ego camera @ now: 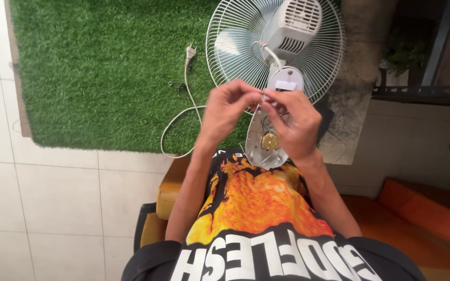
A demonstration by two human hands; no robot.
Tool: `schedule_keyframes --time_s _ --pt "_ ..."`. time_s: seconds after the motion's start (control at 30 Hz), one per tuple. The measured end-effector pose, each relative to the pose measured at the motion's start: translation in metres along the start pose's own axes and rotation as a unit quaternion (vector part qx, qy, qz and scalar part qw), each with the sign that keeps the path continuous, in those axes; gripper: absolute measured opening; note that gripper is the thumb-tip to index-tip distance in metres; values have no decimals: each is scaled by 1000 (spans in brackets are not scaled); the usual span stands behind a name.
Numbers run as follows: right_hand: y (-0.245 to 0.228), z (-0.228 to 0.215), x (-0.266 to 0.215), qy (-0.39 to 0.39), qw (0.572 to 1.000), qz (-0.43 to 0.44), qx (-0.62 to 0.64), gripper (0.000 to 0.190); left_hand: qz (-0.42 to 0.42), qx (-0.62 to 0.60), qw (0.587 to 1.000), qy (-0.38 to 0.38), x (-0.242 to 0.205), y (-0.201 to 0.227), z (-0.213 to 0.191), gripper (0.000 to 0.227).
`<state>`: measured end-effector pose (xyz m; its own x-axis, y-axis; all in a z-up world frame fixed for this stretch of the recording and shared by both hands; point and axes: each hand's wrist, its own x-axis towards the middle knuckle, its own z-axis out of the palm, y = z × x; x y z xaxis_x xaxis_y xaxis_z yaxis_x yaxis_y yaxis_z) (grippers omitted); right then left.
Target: The person repairs a white pedestal fan by reassembling its internal components. They connect wires to the control switch, secure the switch housing with a screwdriver, and then attach and fasten the black base cover to the fan's control panel.
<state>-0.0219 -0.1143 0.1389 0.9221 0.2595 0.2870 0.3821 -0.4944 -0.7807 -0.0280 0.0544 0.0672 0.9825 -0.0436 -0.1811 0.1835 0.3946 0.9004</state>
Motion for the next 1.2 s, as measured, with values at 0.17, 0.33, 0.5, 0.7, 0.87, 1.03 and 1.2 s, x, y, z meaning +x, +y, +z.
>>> schedule_keyframes --time_s 0.17,0.33,0.5,0.7,0.87,1.03,1.2 --pt "11 -24 -11 15 1000 -16 4 22 -42 -38 994 -93 2 3 25 13" --pt "26 -37 -20 6 1000 13 21 19 -79 -19 991 -111 2 -5 37 17" --pt "41 -48 -26 48 996 40 -57 17 106 278 953 52 3 -9 32 55" --pt "58 -46 -29 45 992 -9 -118 15 -21 215 976 -17 14 -40 21 79" --pt "66 -42 -28 52 989 -24 -139 17 54 219 974 -19 15 -57 25 70" --pt "68 -41 -28 48 983 -55 -170 20 11 201 980 2 11 -54 30 69" --pt "66 -43 -25 44 974 -93 -201 22 -16 207 978 14 11 -47 37 69"
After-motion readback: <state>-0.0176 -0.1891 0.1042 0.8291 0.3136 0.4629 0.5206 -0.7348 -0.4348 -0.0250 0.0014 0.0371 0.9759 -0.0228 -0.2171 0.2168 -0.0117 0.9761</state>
